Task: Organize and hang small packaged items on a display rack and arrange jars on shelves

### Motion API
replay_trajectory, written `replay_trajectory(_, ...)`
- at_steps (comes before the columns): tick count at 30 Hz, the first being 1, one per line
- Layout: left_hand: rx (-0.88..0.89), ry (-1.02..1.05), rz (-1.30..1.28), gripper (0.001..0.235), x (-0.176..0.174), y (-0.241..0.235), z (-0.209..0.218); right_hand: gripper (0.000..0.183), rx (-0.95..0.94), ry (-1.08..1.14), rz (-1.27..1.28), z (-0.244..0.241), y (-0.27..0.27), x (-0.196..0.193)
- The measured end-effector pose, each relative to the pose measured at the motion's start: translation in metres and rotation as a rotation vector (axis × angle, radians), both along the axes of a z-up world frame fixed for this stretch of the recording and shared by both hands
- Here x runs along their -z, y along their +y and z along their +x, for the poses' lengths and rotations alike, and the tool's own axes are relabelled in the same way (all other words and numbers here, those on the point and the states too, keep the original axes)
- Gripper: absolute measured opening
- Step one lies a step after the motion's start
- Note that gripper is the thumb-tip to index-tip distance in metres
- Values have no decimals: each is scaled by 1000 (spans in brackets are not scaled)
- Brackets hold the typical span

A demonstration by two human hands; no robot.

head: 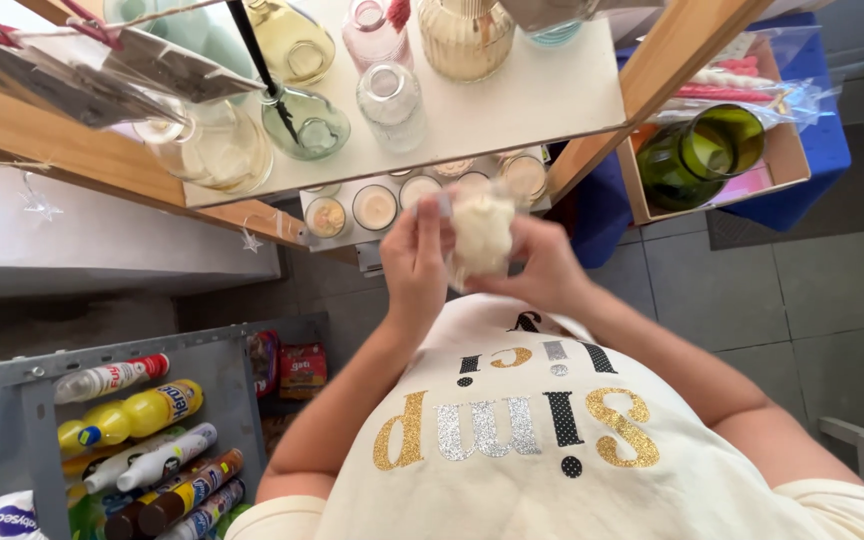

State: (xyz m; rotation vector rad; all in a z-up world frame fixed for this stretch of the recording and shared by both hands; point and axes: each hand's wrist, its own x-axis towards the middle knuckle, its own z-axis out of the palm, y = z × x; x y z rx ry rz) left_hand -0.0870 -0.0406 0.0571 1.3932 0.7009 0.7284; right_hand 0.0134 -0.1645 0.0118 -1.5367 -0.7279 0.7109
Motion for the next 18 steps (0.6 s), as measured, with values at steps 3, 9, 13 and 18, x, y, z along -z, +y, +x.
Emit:
replay_trajectory(3, -25, -30, 190, 39, -20, 15, 23, 44, 25, -296, 133, 40, 14, -6)
replay_trajectory(9, 3, -57, 517, 49, -60, 40, 51, 48, -56, -606, 310, 109, 53, -35)
replay_trajectory(13, 82, 55, 502, 50, -66, 44, 34, 46, -133, -602, 132, 130, 68, -30)
replay_trajectory(18, 93, -4, 490, 50, -58, 31, -2, 44, -112, -612, 135, 139, 76, -28)
